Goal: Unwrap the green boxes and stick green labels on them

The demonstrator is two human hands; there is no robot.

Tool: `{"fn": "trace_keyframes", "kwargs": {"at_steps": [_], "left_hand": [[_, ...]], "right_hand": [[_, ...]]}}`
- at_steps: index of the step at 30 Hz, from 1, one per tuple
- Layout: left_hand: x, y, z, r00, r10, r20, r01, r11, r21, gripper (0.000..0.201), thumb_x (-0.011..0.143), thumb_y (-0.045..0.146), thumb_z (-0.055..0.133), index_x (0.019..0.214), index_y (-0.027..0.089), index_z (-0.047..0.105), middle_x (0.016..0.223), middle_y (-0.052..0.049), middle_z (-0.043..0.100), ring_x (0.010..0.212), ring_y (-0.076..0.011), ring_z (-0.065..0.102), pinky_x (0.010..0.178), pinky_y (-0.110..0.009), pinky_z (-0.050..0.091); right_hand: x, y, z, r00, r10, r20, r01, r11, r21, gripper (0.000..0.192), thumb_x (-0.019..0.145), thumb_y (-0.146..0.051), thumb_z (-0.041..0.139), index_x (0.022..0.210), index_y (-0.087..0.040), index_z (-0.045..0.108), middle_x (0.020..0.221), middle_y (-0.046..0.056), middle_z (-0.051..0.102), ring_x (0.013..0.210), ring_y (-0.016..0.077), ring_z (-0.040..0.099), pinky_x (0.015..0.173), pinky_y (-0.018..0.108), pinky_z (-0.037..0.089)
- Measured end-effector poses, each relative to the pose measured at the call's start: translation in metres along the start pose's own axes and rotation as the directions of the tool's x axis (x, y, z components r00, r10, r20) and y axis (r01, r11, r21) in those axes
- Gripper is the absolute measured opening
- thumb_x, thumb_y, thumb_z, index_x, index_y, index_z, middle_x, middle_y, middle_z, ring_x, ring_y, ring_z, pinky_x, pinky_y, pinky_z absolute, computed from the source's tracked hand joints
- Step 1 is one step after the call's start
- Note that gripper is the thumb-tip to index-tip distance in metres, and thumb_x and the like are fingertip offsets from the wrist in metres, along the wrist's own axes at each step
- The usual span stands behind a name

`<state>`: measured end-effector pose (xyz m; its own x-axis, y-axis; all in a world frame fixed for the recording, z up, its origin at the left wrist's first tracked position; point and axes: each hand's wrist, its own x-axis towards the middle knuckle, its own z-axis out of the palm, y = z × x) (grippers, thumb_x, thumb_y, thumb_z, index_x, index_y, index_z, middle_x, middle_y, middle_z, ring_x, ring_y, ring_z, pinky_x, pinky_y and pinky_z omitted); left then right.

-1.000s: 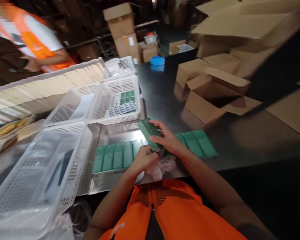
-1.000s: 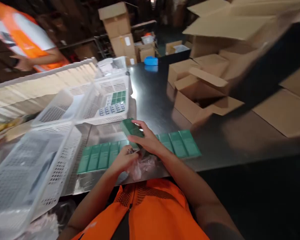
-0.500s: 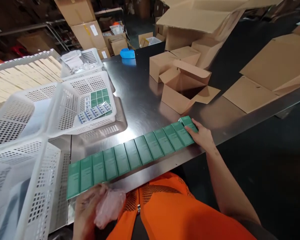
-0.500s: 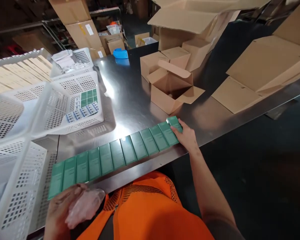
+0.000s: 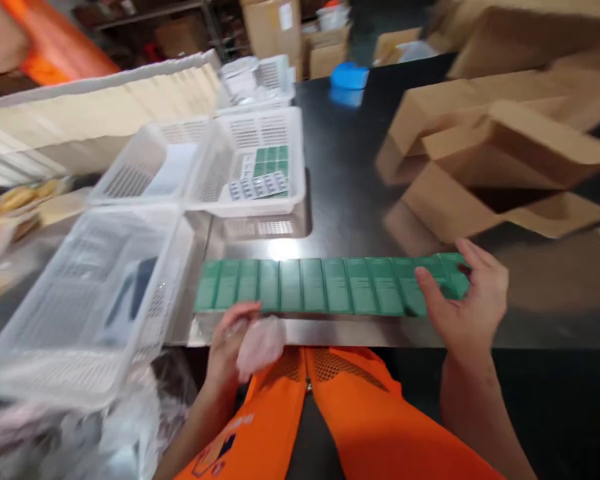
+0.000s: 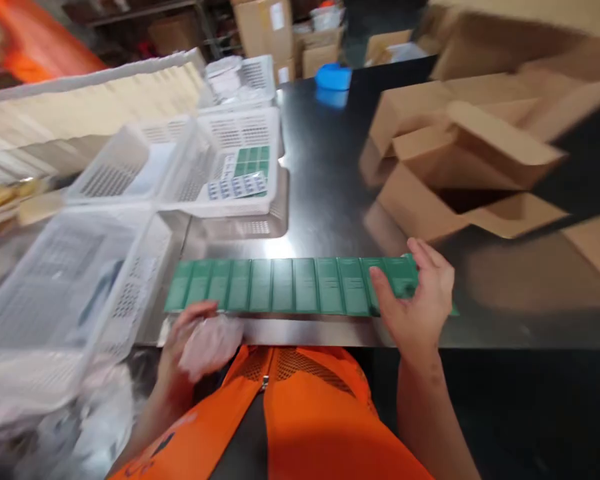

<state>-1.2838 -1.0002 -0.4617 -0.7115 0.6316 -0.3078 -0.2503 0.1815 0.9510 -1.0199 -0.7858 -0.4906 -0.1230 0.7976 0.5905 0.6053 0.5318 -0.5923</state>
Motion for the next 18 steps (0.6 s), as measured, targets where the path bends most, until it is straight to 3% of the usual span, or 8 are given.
{"fn": "trace_keyframes", "kwargs": {"at_steps": [2,5,6,7,9,11,14,18], "left_hand": [[0.015,0.009,0.015,1.000,-0.017,-0.005,0.015,0.979,-0.201,0.060,0.045,0.065,0.089,0.082,0.020,0.076,0.062,0.002,0.064,0.054,-0.0124,0.054,0.051,-0.024,0.043],[0.035,0.017,0.030,0.996,0.004,0.084,0.025,0.937,-0.348,0.060,0.046,0.063,0.092,0.080,0.018,0.073,0.071,0.000,0.068,0.060,-0.0114,0.057,0.056,-0.023,0.046],[0.037,0.017,0.031,0.995,0.017,0.103,0.022,0.930,-0.368,0.062,0.047,0.065,0.091,0.081,0.017,0.073,0.072,-0.001,0.068,0.060,-0.0114,0.057,0.057,-0.023,0.046],[0.038,0.016,0.031,0.991,0.027,0.128,0.023,0.928,-0.372,0.065,0.047,0.069,0.090,0.082,0.017,0.073,0.070,-0.001,0.068,0.058,-0.0116,0.056,0.056,-0.024,0.046],[0.036,0.013,0.027,0.973,0.022,0.230,0.056,0.943,-0.328,0.069,0.046,0.071,0.089,0.084,0.016,0.074,0.064,-0.001,0.067,0.053,-0.0129,0.056,0.052,-0.025,0.044],[0.035,0.009,0.019,0.963,-0.004,0.268,0.071,0.968,-0.240,0.062,0.044,0.063,0.094,0.078,0.016,0.073,0.056,0.000,0.065,0.048,-0.0132,0.055,0.048,-0.026,0.041],[0.038,0.006,0.007,0.996,0.006,0.090,0.012,0.982,-0.189,0.045,0.048,0.048,0.095,0.064,0.016,0.068,0.053,0.001,0.063,0.045,-0.0107,0.053,0.045,-0.024,0.039],[0.049,0.009,-0.003,0.987,0.043,-0.157,-0.084,0.960,-0.266,0.042,0.060,0.052,0.084,0.063,0.018,0.060,0.050,0.003,0.059,0.038,-0.0088,0.047,0.037,-0.022,0.034]], "right_hand": [[0.000,-0.047,0.019,0.953,-0.222,0.204,0.156,0.942,0.296,0.071,0.086,-0.046,0.077,0.150,-0.036,0.048,0.141,0.012,0.056,0.129,0.0365,0.054,0.101,0.058,0.053],[-0.001,-0.101,0.048,0.654,-0.599,0.461,0.233,0.740,0.631,0.066,0.090,-0.042,0.074,0.150,-0.038,0.047,0.140,0.007,0.060,0.124,0.0319,0.060,0.097,0.049,0.057],[0.000,-0.112,0.057,0.583,-0.656,0.479,0.235,0.700,0.674,0.051,0.094,-0.036,0.069,0.143,-0.036,0.056,0.130,0.006,0.066,0.115,0.0279,0.065,0.092,0.043,0.059],[0.001,-0.120,0.064,0.572,-0.668,0.477,0.235,0.690,0.684,0.035,0.096,-0.031,0.066,0.131,-0.034,0.065,0.115,0.004,0.072,0.102,0.0237,0.069,0.084,0.037,0.060],[0.004,-0.128,0.074,0.669,-0.604,0.434,0.221,0.719,0.659,0.016,0.096,-0.024,0.063,0.107,-0.029,0.074,0.091,0.001,0.073,0.079,0.0177,0.069,0.072,0.031,0.058],[0.005,-0.128,0.079,0.781,-0.484,0.393,0.159,0.764,0.625,0.011,0.095,-0.026,0.066,0.099,-0.028,0.076,0.086,0.000,0.073,0.071,0.0165,0.066,0.067,0.031,0.056],[0.005,-0.123,0.081,0.874,-0.236,0.425,-0.077,0.797,0.599,0.020,0.099,-0.039,0.062,0.107,-0.029,0.077,0.086,0.000,0.074,0.064,0.0157,0.063,0.060,0.030,0.055],[0.007,-0.111,0.082,0.892,0.101,0.440,-0.387,0.672,0.632,0.041,0.100,-0.057,0.055,0.114,-0.025,0.075,0.084,0.002,0.071,0.054,0.0146,0.057,0.043,0.027,0.049]]}}
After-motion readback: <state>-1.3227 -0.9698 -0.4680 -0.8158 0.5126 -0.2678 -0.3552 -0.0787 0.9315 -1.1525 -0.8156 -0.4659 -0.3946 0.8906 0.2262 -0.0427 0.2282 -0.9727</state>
